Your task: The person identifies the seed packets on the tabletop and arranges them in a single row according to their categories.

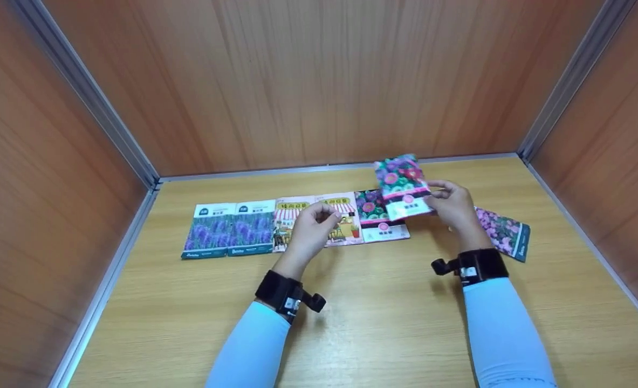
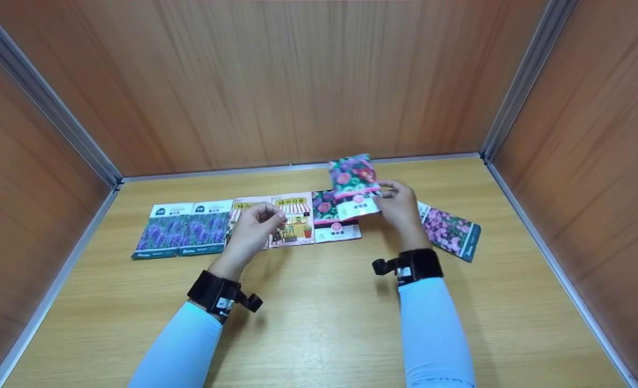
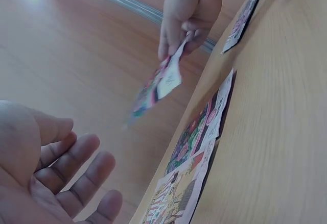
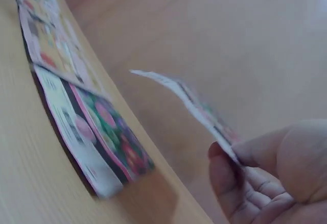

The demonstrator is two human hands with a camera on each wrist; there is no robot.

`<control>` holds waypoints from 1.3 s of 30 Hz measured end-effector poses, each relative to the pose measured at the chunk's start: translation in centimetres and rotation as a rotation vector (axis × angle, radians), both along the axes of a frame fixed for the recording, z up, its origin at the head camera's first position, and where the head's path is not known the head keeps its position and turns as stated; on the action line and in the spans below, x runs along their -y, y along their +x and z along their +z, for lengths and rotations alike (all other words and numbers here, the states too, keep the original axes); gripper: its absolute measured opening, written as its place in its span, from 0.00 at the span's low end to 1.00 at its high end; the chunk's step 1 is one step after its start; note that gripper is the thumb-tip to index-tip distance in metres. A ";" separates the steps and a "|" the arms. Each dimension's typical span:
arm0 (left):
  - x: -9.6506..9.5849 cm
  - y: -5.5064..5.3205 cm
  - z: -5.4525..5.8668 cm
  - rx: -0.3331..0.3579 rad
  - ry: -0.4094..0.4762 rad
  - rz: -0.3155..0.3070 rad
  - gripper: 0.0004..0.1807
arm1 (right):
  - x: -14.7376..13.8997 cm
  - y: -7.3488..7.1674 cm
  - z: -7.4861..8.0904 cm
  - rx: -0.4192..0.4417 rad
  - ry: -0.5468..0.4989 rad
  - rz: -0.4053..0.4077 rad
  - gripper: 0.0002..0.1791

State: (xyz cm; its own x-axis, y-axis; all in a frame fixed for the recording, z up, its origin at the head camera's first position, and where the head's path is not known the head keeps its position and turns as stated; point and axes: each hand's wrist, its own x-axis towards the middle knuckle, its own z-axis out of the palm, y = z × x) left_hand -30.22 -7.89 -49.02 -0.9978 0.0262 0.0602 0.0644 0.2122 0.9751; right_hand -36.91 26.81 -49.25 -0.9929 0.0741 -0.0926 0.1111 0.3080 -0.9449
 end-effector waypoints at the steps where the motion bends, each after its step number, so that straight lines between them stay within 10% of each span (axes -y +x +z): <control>1: 0.0 0.0 0.1 0.007 -0.018 -0.001 0.05 | -0.8 0.0 0.0 0.021 0.019 -0.009 0.31; 10: 0.2 0.2 0.1 -0.033 -0.042 0.031 0.05 | -4.7 0.3 -0.9 0.211 0.225 -0.033 0.30; 39: 0.5 0.5 0.4 0.009 -0.063 -0.003 0.08 | -4.1 0.3 -1.6 0.261 0.508 0.056 0.24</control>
State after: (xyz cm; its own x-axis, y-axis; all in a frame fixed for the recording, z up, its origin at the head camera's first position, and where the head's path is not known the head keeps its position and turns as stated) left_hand -29.73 -8.34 -48.63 -0.9983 0.0327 0.0492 0.0563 0.2729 0.9604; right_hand -36.66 30.95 -50.83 -0.9457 0.1216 -0.3014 0.2913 0.7286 -0.6200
